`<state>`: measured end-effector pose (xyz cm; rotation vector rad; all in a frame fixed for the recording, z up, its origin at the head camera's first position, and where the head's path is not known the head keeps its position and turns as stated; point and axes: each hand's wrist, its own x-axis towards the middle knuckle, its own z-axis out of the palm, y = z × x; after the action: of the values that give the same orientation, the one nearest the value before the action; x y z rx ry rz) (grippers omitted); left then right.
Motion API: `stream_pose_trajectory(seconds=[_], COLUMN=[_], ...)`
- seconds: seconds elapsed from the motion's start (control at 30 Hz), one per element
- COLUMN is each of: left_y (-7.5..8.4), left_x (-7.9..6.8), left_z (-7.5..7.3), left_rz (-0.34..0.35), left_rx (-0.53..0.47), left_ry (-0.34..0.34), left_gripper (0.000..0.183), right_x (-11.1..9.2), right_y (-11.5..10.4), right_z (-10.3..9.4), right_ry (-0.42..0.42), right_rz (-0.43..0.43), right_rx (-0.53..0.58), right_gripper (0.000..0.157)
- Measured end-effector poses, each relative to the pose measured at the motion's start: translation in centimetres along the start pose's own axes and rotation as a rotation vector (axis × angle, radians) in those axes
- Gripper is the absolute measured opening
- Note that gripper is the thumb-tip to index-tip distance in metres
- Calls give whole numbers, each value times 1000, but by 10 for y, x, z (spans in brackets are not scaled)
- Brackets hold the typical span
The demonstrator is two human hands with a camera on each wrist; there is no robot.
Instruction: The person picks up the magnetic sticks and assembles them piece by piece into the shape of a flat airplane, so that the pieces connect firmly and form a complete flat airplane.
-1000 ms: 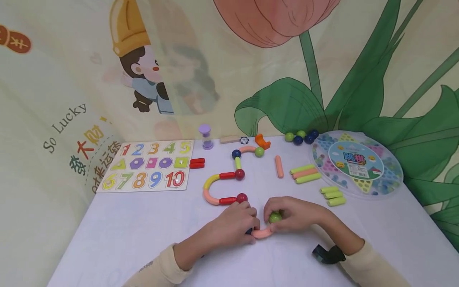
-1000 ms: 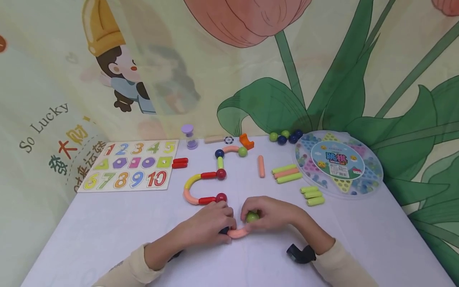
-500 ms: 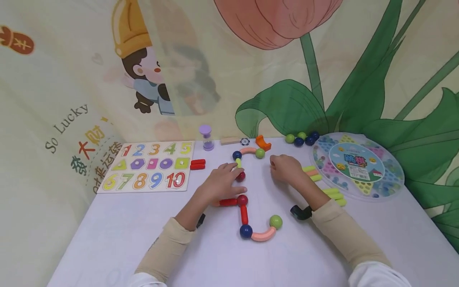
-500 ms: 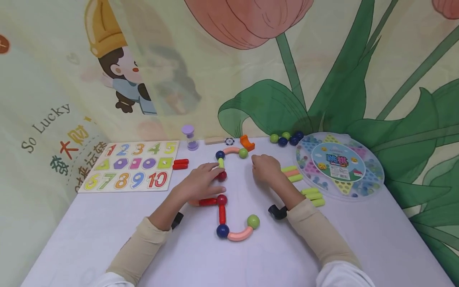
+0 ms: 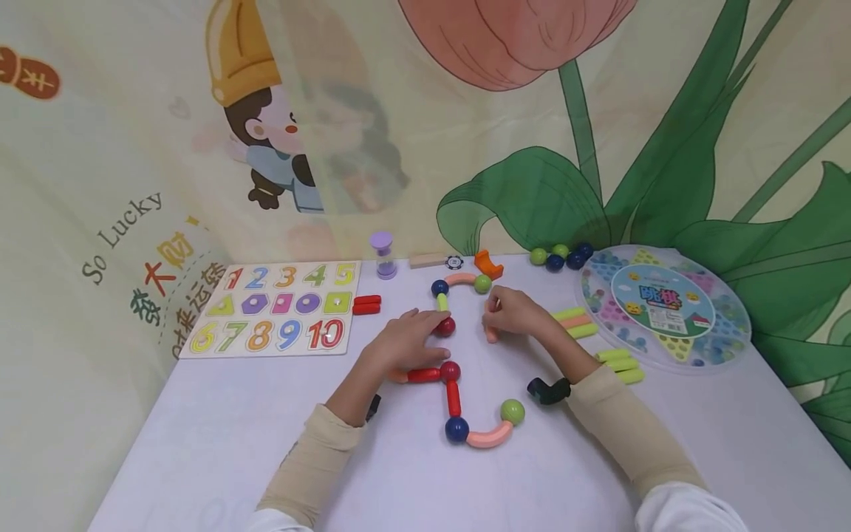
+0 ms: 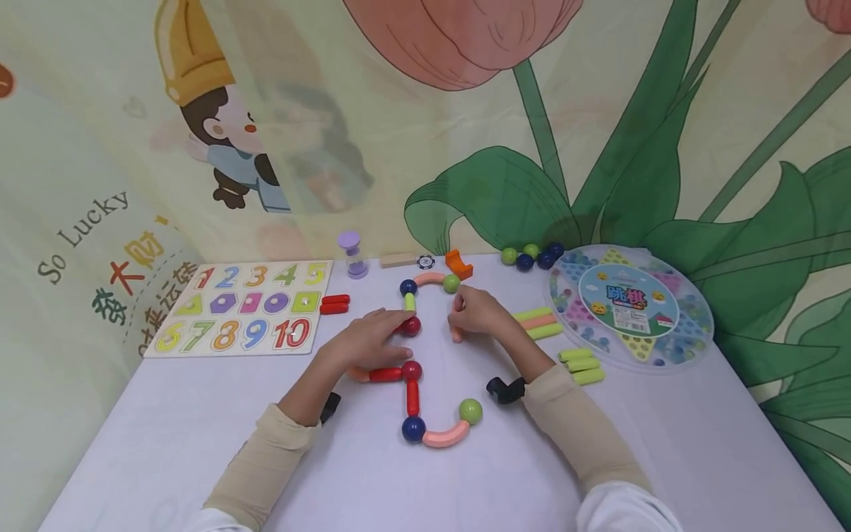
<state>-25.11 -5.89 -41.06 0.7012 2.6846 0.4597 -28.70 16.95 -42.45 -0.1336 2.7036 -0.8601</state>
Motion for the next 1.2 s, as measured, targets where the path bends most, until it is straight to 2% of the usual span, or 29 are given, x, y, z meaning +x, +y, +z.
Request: stream_pose_trajectory(seconds=[0.17,0.3,0.43,0.6,0.8,1.03,1.2], left_y=[-1,0,2,5,8,7,7], left_x=[1,1,-2,-7,-8,-8,-8], left_z=[1,1,0,-3,-3,-1,-1], left_rz=[6,17,22,46,66,53,44], left_rx=[7,53,77,75,66,65,66], left_ry=[-7,-10,-21,-52,-58,-69,-69], left_gripper=[77,82,89,95,95,96,97], right_x=[4,-8,-24,-31,-32,-33,-27], right_y=[0,13,38,54,53,49,46], right_z=[-1,-20,-51,-71,-73,-72,-68], right_ry=[121,143,94,-66,-100,-130,-115], right_rz=[-5,-23,-20,-71,-90,-44,-63], right_rx=[43,5,-137,-278,-323,-375,-438], right_gripper=[17,16,16,21,22,25,21])
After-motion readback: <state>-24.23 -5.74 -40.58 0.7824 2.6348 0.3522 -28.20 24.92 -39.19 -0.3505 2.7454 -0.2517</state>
